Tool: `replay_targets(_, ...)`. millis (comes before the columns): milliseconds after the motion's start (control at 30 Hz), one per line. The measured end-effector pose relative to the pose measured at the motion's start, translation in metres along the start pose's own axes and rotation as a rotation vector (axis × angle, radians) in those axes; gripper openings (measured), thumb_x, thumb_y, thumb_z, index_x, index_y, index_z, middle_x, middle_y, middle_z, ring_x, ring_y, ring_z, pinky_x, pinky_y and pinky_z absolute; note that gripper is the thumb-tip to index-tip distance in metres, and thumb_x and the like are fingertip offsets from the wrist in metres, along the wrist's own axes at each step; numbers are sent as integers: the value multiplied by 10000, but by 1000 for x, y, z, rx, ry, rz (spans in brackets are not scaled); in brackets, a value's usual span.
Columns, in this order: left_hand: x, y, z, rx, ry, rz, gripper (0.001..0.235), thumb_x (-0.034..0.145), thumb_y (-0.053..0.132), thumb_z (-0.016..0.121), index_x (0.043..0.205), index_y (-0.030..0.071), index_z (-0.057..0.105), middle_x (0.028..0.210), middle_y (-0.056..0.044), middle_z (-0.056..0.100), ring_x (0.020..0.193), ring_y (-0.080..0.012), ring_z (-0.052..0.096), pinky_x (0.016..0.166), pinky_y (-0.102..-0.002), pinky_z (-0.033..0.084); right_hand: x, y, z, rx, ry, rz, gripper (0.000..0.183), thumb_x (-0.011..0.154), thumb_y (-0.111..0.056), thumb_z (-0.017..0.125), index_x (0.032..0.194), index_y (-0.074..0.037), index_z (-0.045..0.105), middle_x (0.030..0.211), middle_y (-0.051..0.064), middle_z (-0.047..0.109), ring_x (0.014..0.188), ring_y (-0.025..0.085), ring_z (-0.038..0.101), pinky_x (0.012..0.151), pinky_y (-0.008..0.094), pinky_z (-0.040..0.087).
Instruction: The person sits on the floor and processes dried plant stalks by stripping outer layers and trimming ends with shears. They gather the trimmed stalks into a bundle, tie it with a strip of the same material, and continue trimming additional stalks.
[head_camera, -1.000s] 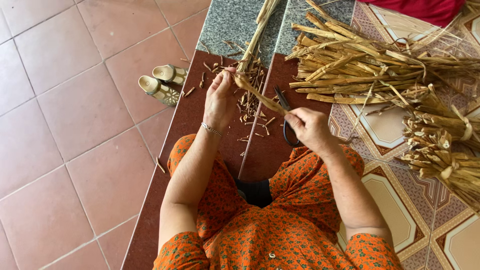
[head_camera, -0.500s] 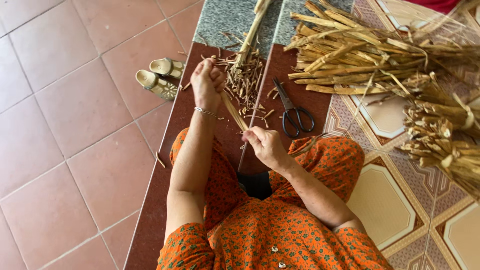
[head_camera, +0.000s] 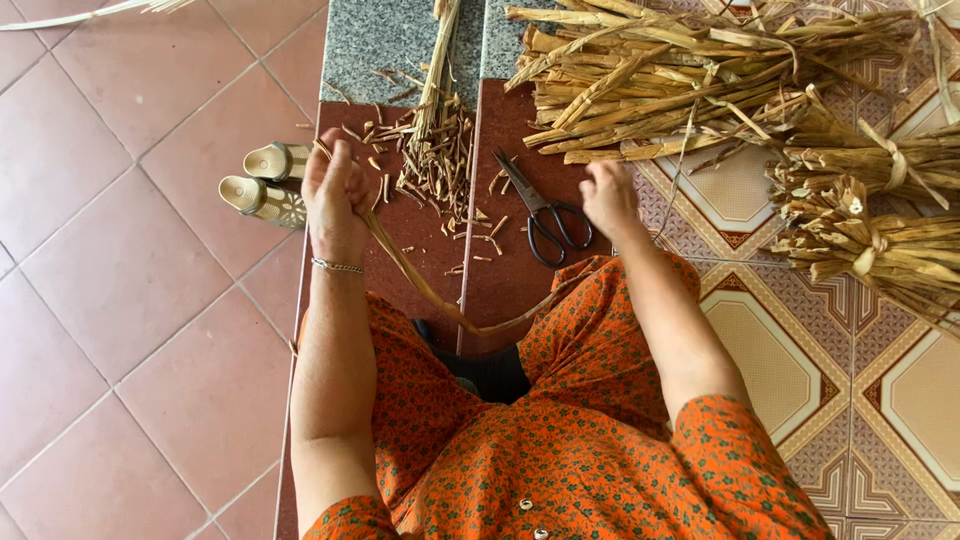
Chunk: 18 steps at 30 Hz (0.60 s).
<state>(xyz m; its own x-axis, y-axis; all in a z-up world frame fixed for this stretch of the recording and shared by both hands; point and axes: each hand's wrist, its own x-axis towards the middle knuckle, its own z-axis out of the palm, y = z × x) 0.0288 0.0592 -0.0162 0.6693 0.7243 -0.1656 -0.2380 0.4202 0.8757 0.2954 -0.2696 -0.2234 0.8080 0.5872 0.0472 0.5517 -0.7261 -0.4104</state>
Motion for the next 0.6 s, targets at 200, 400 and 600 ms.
replay_targets(200, -3, -26, 22, 136, -25, -13, 349, 1099, 357, 522, 976, 94, 715, 595, 77, 461, 465, -32, 353, 378, -211, 295, 27, 34, 9, -323, 76, -14, 466, 813, -264, 780, 1243, -114, 681, 1318, 143, 637, 1315, 388, 417, 1039, 688, 283)
replay_targets(400, -9, -40, 27, 238, -176, 3, 194, 1026, 259, 619, 1095, 101, 707, 678, 75, 535, 518, -15, 417, 414, -190, 355, 22, 1, -5, -223, 160, 7, 138, 996, -298, 726, 1001, -170, 778, 1033, 66, 717, 1146, 331, 559, 1001, 592, 406)
replay_targets(600, -16, -58, 37, 259, -180, -197, 211, 957, 168, 717, 1126, 42, 729, 841, 66, 651, 536, -47, 473, 446, -203, 402, 0, -82, -53, 536, 117, -139, 244, 1050, -293, 684, 940, -82, 736, 822, 30, 709, 692, 141, 632, 624, 375, 499)
